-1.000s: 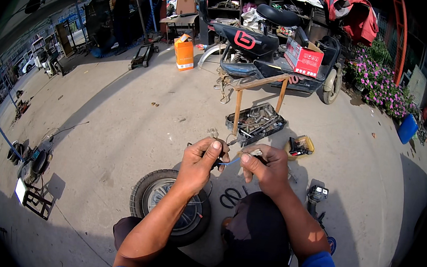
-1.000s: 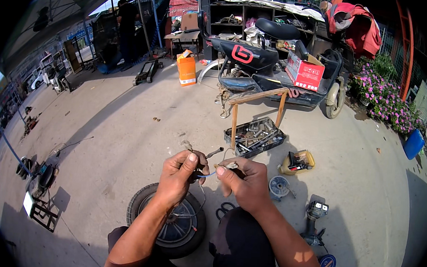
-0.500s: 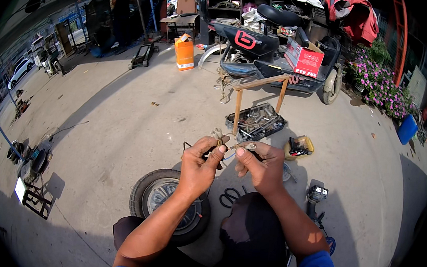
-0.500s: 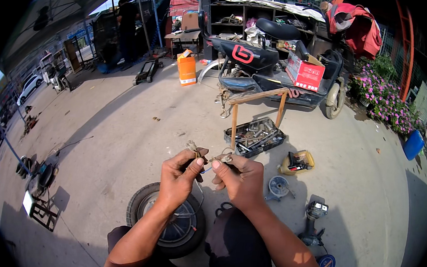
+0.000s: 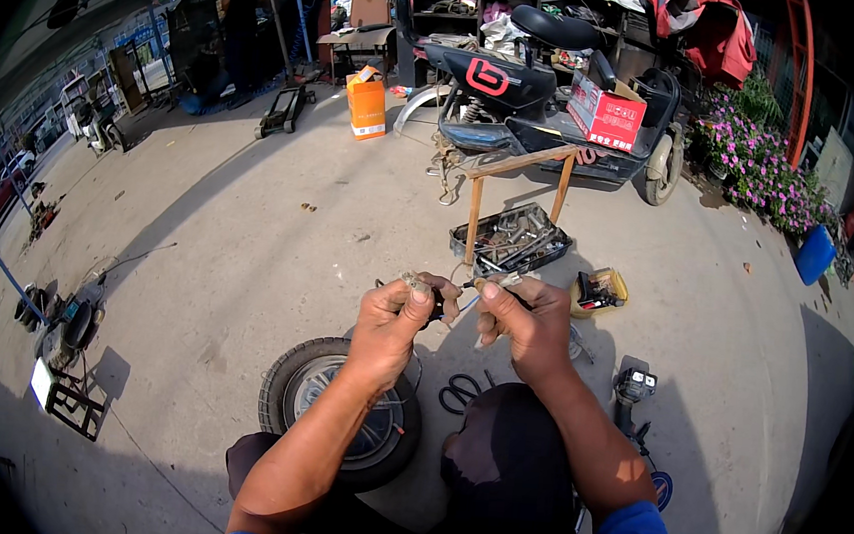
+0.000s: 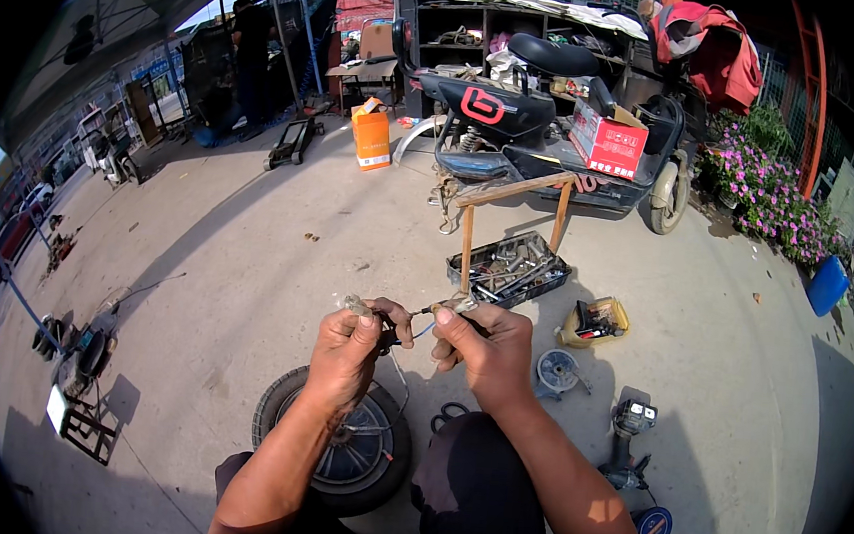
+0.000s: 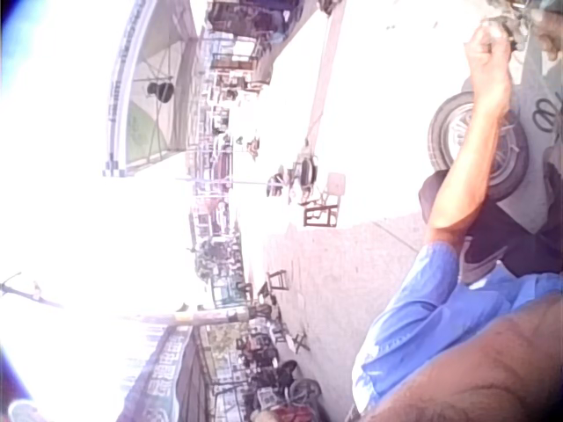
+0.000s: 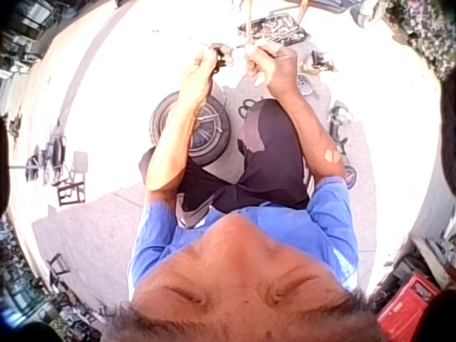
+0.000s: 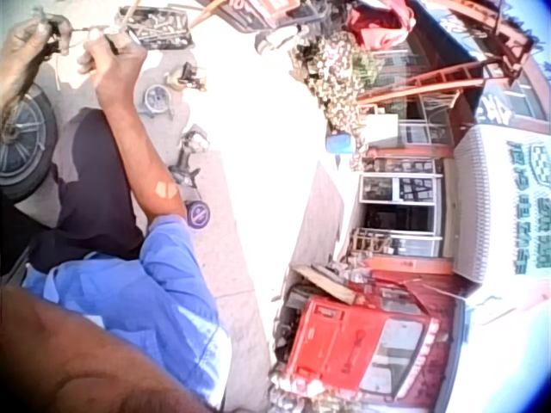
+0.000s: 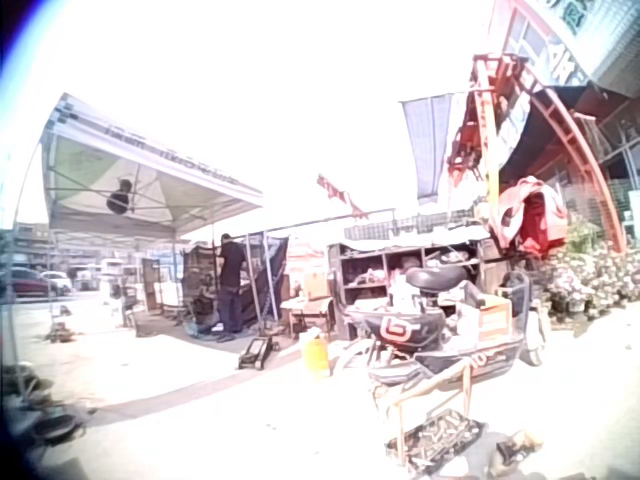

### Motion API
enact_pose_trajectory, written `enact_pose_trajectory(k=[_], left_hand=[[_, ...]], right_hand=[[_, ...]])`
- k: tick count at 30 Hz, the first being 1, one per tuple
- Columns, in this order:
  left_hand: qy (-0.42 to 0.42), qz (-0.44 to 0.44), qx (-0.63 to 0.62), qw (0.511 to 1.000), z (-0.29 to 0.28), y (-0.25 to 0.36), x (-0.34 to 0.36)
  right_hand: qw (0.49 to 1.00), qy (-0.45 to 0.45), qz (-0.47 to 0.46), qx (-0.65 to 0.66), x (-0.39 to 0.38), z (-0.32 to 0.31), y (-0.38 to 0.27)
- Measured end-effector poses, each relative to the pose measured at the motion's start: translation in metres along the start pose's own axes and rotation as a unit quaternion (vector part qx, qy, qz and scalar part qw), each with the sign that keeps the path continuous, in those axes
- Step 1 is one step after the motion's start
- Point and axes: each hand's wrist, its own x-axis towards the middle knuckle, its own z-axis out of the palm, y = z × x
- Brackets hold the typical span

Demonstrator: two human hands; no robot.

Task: The person sits on the ground and manipulates a small electrical component with wires, repeatedly twisting and adjusting the connections by hand. The person occasionally picks up a tool from the ground but primarily uses their hands to work on the component.

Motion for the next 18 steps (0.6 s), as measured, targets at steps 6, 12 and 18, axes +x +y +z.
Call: enact_pose_trajectory(k=[6,12,18], left_hand=[[0.037,-0.006,0.046,0.998,0.0023,0.0056,0.0015],[0.083,0.006,0.149,0.985,0.0081,0.0066,-0.0019],[0.093,0.129,0.281,0.946,0.0023,0.0009,0.0006]], right_hand=[[1.0,-0.002,0.019,0.005,-0.0003,-0.0006,-0.0017],[0.999,-0.034,0.009,0.013,-0.0021,0.0057,-0.0024],[0.998,0.002,0.022,0.064,-0.001,0.0079,0.0011]])
